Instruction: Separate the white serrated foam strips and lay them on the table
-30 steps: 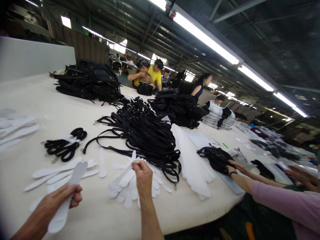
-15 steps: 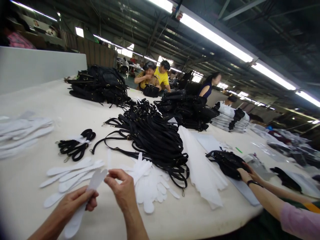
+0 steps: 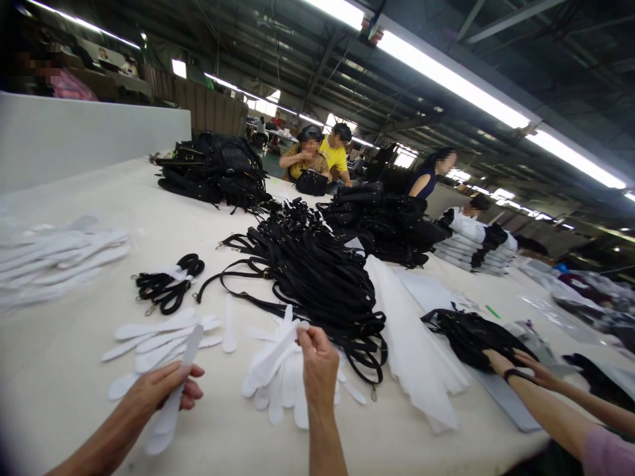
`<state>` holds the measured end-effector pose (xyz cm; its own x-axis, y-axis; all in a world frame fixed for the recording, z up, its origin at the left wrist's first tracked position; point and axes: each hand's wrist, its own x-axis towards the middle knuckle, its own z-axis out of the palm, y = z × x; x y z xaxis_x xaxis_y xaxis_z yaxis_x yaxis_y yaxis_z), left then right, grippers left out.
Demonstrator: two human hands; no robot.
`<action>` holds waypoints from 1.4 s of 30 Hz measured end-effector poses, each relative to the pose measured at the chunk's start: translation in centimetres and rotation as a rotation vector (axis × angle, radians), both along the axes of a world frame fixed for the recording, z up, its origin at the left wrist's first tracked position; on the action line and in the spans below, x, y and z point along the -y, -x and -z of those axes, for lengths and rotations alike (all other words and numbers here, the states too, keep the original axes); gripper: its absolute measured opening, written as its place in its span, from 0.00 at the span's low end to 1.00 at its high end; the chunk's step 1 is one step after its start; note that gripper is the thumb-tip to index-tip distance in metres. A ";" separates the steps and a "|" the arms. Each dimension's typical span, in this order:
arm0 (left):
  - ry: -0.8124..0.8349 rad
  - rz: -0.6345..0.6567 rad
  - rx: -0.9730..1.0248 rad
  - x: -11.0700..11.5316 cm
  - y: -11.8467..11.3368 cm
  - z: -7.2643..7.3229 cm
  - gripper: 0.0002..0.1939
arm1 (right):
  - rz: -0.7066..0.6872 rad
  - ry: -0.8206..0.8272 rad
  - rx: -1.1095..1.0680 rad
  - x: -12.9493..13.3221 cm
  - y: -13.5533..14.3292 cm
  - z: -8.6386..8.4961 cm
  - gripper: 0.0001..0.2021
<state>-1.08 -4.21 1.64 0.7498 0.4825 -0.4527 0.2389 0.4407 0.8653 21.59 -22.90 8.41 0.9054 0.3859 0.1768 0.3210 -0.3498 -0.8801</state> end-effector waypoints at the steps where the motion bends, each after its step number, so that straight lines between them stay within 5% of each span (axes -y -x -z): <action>1: -0.047 0.012 -0.001 0.0 0.0 0.1 0.28 | 0.000 0.107 0.045 0.7 -0.8 -0.1 0.14; 5: -0.291 0.085 0.038 0.5 0.1 -0.2 0.21 | 0.011 0.407 0.240 1.2 -1.1 -0.2 0.21; 7: -0.348 0.154 0.037 0.8 0.2 -0.4 0.19 | -0.101 0.331 0.171 0.0 1.0 -0.2 0.21; 12: -0.391 0.257 0.017 1.6 0.0 -0.8 0.20 | -0.565 -0.121 -0.399 -4.3 8.2 0.5 0.10; 17: -0.393 0.419 0.079 2.4 0.0 -1.1 0.18 | -0.411 -0.258 -0.547 -5.3 8.9 2.2 0.08; 26: -0.419 0.597 0.068 2.1 0.3 -0.7 0.17 | -0.183 -0.113 -0.350 -3.2 4.0 2.0 0.13; 33: -0.400 0.303 0.004 -1.3 3.2 2.7 0.21 | -0.091 0.511 0.196 -0.7 -3.5 0.8 0.15; 38: -0.376 0.204 -0.008 -3.7 4.9 5.6 0.22 | -0.385 0.520 0.376 -6.4 0.2 3.7 0.15; 42: -0.356 0.127 -0.020 -4.7 5.9 6.3 0.22 | -0.595 0.643 0.448 -10.6 4.4 7.1 0.17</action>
